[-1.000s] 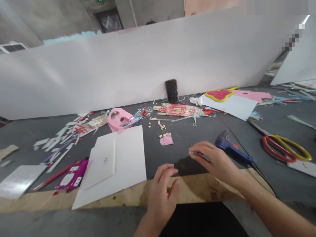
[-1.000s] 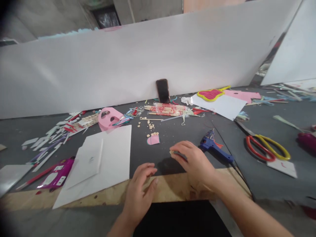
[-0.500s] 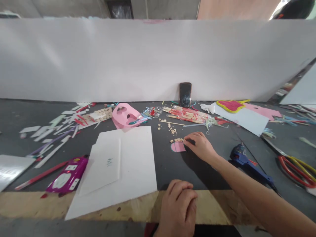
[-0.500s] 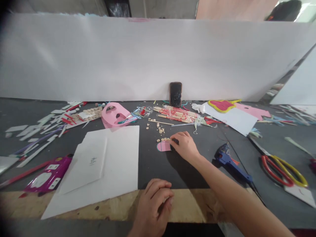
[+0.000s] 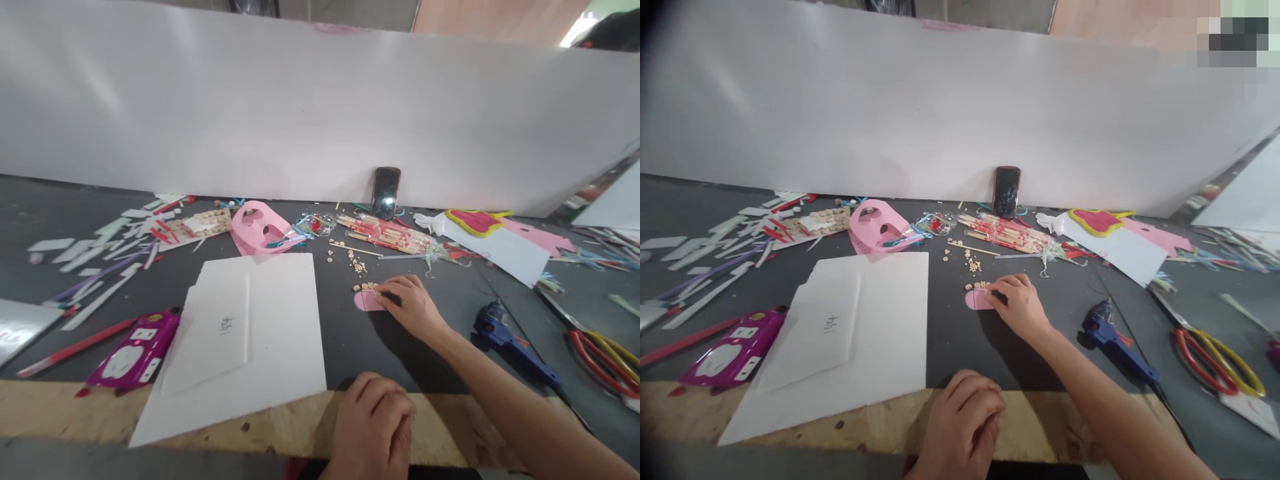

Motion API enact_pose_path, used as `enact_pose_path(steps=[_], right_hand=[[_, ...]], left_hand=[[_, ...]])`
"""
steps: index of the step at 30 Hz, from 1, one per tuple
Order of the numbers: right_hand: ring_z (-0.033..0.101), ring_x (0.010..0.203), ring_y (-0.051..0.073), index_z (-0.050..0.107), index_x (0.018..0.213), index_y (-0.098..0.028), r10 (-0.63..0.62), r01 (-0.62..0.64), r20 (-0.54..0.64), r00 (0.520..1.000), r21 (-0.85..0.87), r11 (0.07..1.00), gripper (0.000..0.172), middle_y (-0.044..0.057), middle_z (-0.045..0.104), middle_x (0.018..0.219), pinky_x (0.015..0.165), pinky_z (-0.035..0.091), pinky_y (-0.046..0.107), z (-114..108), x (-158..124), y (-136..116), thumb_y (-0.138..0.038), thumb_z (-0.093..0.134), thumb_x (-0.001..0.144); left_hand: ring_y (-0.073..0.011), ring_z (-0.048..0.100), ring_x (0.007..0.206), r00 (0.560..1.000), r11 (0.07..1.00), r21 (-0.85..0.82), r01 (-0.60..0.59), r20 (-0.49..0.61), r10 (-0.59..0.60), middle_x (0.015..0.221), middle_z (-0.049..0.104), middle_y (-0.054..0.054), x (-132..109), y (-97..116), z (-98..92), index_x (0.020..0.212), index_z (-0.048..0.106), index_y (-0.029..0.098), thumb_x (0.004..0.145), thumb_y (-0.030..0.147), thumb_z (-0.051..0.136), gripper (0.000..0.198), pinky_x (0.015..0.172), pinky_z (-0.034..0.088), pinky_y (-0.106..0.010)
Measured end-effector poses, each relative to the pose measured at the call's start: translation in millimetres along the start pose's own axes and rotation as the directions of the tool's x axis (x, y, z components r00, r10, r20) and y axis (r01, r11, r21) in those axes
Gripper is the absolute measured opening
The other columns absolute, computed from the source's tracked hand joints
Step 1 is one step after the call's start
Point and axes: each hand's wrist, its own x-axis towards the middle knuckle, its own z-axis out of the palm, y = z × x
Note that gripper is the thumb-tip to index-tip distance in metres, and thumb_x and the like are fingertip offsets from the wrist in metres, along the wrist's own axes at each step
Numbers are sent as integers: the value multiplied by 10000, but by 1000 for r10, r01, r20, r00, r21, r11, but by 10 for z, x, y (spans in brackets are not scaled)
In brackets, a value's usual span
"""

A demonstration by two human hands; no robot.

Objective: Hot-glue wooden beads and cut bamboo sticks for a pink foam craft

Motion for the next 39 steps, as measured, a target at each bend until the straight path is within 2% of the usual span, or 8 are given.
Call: enact_pose_path(steps=[7, 13, 18, 25, 31, 35, 37, 39], right_hand=[[544, 928, 255, 706, 874, -236, 101, -102, -12, 995, -73, 992, 152, 55, 708, 942, 835, 433, 422, 46, -8, 2, -323, 583, 846], [542, 919, 259, 697, 858, -234, 136, -136, -5, 991, -90, 987, 170, 46, 708, 931, 817, 438, 409, 58, 3, -10, -380, 618, 822], [549, 928, 258, 694, 869, -217, 118, -118, 2, 993, -58, 991, 197, 55, 707, 929, 840, 443, 408, 53, 2, 20, -394, 646, 796], [578, 917, 233, 684, 908, -202, 70, -70, 13, 997, 30, 997, 156, 64, 699, 945, 861, 443, 390, -47, -69, 62, -256, 559, 832], [598, 853, 227, 680, 813, -214, 97, -96, -1, 995, 128, 987, 154, 55, 703, 872, 841, 433, 386, -91, -78, 70, -229, 526, 820], [593, 764, 205, 659, 819, -219, 193, -177, -49, 980, 229, 957, 171, 52, 679, 816, 736, 441, 339, -242, -116, 67, -287, 504, 847], [566, 672, 177, 631, 831, -216, 277, -243, -81, 957, 296, 924, 185, 37, 642, 750, 645, 429, 306, -343, -201, 65, -314, 480, 870], [503, 564, 147, 588, 848, -215, 373, -307, -111, 921, 383, 871, 211, -3, 545, 630, 545, 395, 274, -429, -332, 48, -356, 441, 902]], left_hand=[[-202, 577, 797, 999, 999, -30, 31, 46, -30, 825, 675, -86, 1, 3, -35, 844, 590, 170, 783, 70, 509, 143, 730, 465, -332], [-191, 579, 782, 1000, 1000, -3, 3, 5, -3, 811, 675, -71, 5, -6, -3, 819, 586, 173, 795, 100, 519, 102, 707, 470, -317], [-178, 570, 737, 992, 999, 0, -52, -113, 52, 766, 659, -49, -1, -18, 49, 801, 579, 177, 818, 113, 477, 122, 661, 466, -303], [-177, 572, 737, 996, 999, 4, -35, -78, 35, 767, 657, -47, 3, -12, 32, 806, 572, 175, 799, 93, 485, 119, 659, 469, -303], [-187, 573, 745, 998, 1000, 4, -26, -64, 26, 778, 657, -50, -11, -7, 33, 819, 571, 180, 800, 91, 482, 127, 668, 470, -320], [-189, 570, 748, 999, 1000, 1, 3, -53, -3, 778, 651, -52, -21, 2, 22, 827, 576, 180, 804, 76, 476, 146, 661, 471, -319], [-191, 572, 762, 999, 1000, 18, 16, -47, -15, 790, 655, -52, -21, 9, 12, 837, 580, 181, 811, 75, 485, 145, 675, 473, -326], [-195, 573, 777, 999, 999, 39, 26, -30, -24, 807, 658, -52, -21, 19, 4, 844, 584, 182, 819, 80, 494, 139, 693, 474, -337]])
